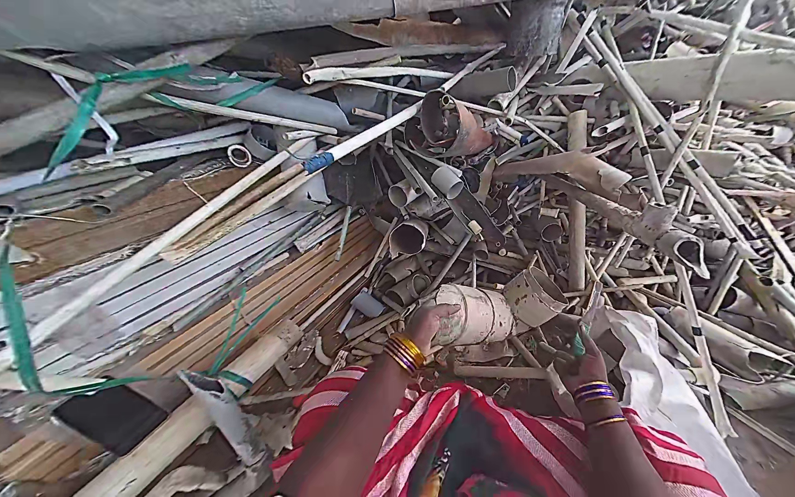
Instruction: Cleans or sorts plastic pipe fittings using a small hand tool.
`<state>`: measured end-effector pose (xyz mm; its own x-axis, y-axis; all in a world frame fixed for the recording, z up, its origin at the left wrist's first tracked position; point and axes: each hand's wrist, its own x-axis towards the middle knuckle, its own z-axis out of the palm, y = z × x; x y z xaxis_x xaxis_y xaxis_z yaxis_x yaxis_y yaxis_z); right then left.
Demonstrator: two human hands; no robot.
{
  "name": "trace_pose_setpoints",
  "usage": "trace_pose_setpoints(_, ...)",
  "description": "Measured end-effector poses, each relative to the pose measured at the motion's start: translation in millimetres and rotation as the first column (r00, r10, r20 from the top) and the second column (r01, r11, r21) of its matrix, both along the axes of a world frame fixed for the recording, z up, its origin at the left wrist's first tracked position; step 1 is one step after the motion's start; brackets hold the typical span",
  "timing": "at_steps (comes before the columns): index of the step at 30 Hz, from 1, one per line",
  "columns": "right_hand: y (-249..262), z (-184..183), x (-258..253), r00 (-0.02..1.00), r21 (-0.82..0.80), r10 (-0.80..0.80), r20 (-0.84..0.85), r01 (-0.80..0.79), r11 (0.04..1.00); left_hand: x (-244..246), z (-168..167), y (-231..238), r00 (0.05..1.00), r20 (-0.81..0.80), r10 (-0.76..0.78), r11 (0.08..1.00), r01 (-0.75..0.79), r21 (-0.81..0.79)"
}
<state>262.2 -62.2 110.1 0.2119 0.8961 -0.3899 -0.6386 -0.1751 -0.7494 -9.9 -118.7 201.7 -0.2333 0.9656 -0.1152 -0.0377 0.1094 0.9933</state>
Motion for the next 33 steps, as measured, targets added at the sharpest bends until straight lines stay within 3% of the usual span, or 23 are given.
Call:
trace_pose_setpoints(4,-1,37,17,0.982,0.033,0.187,0.007,-0.187,0.982,-25,17,-27,0.994,-0.035,-0.107,0.958,0.112,0.265)
trace_pose_setpoints(8,-3,44,14,0.969,-0.009,0.241,0.048,-0.241,0.970,-41,14,-23,0.898,-0.341,-0.276,0.763,0.421,0.490)
trace_pose_setpoints(11,-5,34,14,0.972,0.042,0.234,-0.021,-0.233,0.972,-51,16,-7,0.770,-0.596,-0.228,0.578,0.600,0.553)
trace_pose_setpoints(13,-7,33,14,0.977,0.094,0.200,-0.074,-0.193,0.977,-52,18,6,0.758,-0.641,-0.123,0.550,0.590,0.592)
trace_pose_setpoints(16,-9,40,9,0.991,0.136,0.092,-0.102,-0.078,0.988,-49,8,26,0.784,-0.618,0.065,0.621,0.453,0.640)
trace_pose_setpoints(19,-11,41,0,0.995,0.140,-0.062,-0.082,0.073,0.987,-42,-8,39,0.809,-0.584,0.063,0.822,0.290,0.491)
trace_pose_setpoints(22,-9,15,8,0.996,0.307,-0.088,0.035,0.073,0.949,-25,-35,54,0.946,-0.324,0.026,0.953,0.074,0.294)
trace_pose_setpoints(25,-4,-1,22,0.972,0.333,-0.073,0.225,-0.007,0.943,-6,-48,62,0.994,-0.019,0.109,0.982,-0.104,0.160)
trace_pose_setpoints(27,3,-1,27,0.952,0.316,-0.047,0.303,-0.054,0.947,-2,-48,71,0.994,0.029,0.109,0.990,-0.111,0.090)
trace_pose_setpoints(30,7,-5,27,0.924,0.274,-0.012,0.383,-0.101,0.956,-4,-52,83,0.986,-0.161,0.050,0.995,-0.063,-0.075)
trace_pose_setpoints(33,12,-16,24,0.909,0.268,0.021,0.416,-0.145,0.953,-18,-49,92,0.983,-0.168,-0.071,0.973,0.031,-0.230)
